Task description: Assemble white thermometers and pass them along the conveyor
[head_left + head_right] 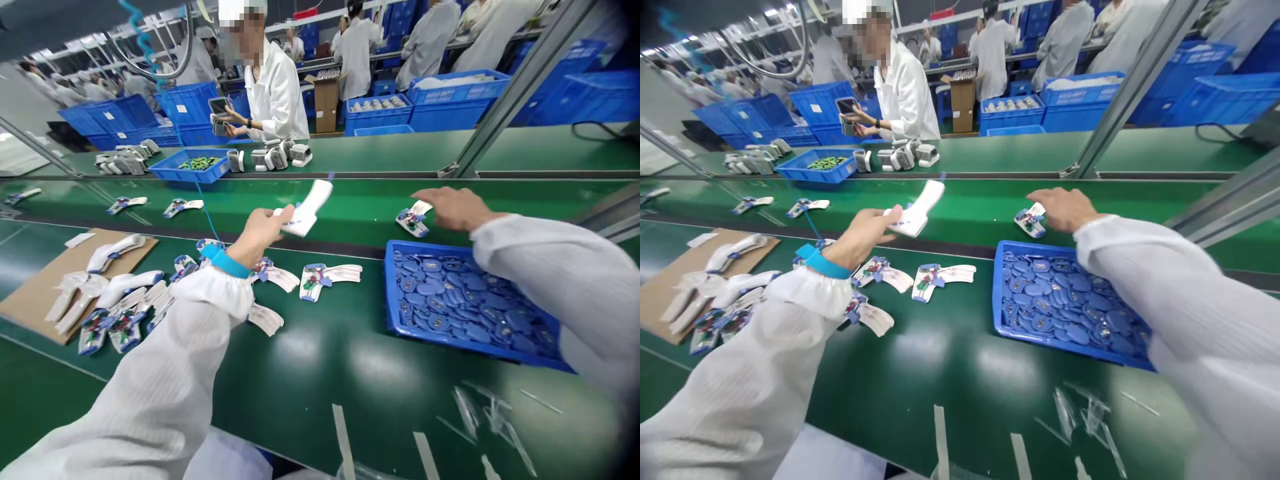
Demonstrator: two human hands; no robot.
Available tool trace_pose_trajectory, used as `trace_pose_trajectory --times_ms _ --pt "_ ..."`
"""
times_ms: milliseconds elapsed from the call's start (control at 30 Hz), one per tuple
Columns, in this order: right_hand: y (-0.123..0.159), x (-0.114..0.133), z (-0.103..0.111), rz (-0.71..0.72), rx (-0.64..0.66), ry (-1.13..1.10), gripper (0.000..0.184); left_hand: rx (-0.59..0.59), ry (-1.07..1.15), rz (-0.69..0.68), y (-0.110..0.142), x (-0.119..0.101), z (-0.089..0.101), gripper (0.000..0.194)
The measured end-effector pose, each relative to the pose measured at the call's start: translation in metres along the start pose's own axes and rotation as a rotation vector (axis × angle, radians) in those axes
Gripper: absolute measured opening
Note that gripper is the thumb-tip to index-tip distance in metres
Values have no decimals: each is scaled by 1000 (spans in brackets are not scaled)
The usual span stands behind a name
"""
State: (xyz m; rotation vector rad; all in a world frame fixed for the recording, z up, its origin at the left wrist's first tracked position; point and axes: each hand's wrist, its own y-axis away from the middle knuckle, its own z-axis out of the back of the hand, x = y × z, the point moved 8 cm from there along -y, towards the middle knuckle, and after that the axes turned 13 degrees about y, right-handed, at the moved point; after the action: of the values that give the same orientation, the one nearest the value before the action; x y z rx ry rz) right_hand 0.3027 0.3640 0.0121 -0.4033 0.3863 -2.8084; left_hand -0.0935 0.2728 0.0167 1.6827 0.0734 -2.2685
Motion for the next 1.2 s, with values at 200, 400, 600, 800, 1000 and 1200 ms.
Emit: trace_pose_trajectory --times_ms 200,400,600,800,1000,1200 --pt "-24 -21 -26 55 207 214 48 -93 -149 -116 -3 3 -16 52" --pt "32 8 42 26 182 345 58 249 -9 -309 73 -17 -82 55" --pt "180 133 57 102 211 -22 39 547 89 -395 174 -13 -130 30" --pt "264 174 72 -32 -10 -165 29 636 -74 -374 235 25 -122 2" --pt "301 162 91 -270 -102 -92 34 550 -143 -227 245 57 -109 8" --pt "350 80 58 -500 99 -42 37 652 324 182 242 88 -109 44"
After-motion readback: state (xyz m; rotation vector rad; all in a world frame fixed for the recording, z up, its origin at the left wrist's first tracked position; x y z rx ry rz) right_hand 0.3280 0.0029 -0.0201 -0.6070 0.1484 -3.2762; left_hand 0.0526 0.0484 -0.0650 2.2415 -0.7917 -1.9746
